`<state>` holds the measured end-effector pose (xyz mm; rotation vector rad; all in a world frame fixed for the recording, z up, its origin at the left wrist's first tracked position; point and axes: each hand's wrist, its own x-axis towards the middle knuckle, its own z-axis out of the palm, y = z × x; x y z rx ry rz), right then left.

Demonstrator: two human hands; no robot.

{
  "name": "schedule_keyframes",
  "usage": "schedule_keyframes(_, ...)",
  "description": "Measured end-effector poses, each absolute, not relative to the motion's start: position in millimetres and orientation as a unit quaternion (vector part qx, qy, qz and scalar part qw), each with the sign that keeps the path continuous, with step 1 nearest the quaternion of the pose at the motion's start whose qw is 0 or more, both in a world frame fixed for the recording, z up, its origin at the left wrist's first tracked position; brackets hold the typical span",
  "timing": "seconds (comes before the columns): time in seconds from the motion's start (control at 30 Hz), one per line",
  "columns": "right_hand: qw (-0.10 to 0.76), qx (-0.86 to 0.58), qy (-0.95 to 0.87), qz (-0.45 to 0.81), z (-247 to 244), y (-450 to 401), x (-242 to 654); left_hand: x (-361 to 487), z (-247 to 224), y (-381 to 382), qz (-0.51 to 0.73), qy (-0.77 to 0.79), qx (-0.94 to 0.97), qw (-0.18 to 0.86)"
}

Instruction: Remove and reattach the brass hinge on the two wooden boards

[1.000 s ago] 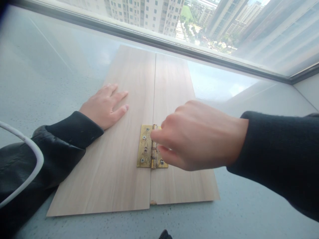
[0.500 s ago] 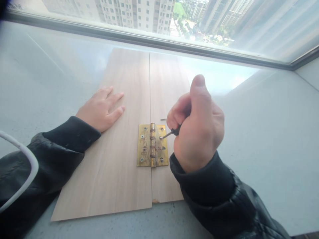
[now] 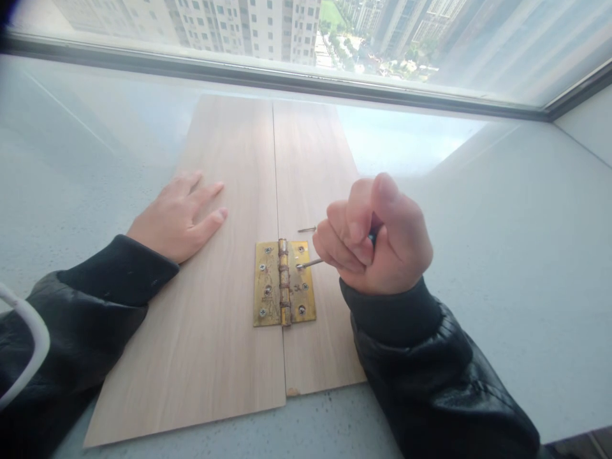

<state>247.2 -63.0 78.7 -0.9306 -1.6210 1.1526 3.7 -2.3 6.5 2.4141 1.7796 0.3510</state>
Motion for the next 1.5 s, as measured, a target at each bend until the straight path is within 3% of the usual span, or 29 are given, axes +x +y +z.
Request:
schedule_keyframes(0.13,0.616,-0.544,-0.486,0.296,70,-73,224,3,6,-2,0.121,0.586,0.799,0.062)
schedule_keyframes(0.23,0.693,-0.581,-0.381,0.195,66,-82,205,3,5,-2,0.122,0.587,0.798,0.057)
schedule_keyframes(0.47,0.711,-0.507,-0.412,0.262,72,-91,198,3,6,-2,0.115,0.584,0.801,0.061)
schedule_keyframes(0.53,0.667,-0.474,-0.478,0.320,74,-87,210,3,6,-2,0.115,0.584,0.801,0.061)
schedule_keyframes(0.67,0.492,-0.330,-0.638,0.492,77,-72,238,2,5,-1,0.121,0.583,0.801,0.061)
schedule_keyframes(0.73,0.463,-0.310,-0.647,0.521,77,-69,244,2,5,-1,0.121,0.582,0.802,0.062)
schedule_keyframes(0.83,0.549,-0.378,-0.584,0.464,74,-76,235,2,5,-1,0.119,0.581,0.803,0.064)
schedule_keyframes(0.93,0.661,-0.463,-0.495,0.321,70,-89,214,3,6,-2,0.124,0.585,0.799,0.063)
schedule_keyframes(1.1,0.723,-0.545,-0.360,0.226,70,-99,188,4,6,-3,0.131,0.585,0.798,0.060)
schedule_keyframes(1.23,0.673,-0.586,-0.368,0.260,74,-98,193,4,5,-3,0.126,0.586,0.798,0.060)
schedule_keyframes(1.33,0.623,-0.514,-0.465,0.362,76,-94,211,4,6,-2,0.125,0.588,0.797,0.060)
schedule_keyframes(1.5,0.376,-0.322,-0.629,0.599,79,-77,242,4,7,-3,0.119,0.588,0.797,0.061)
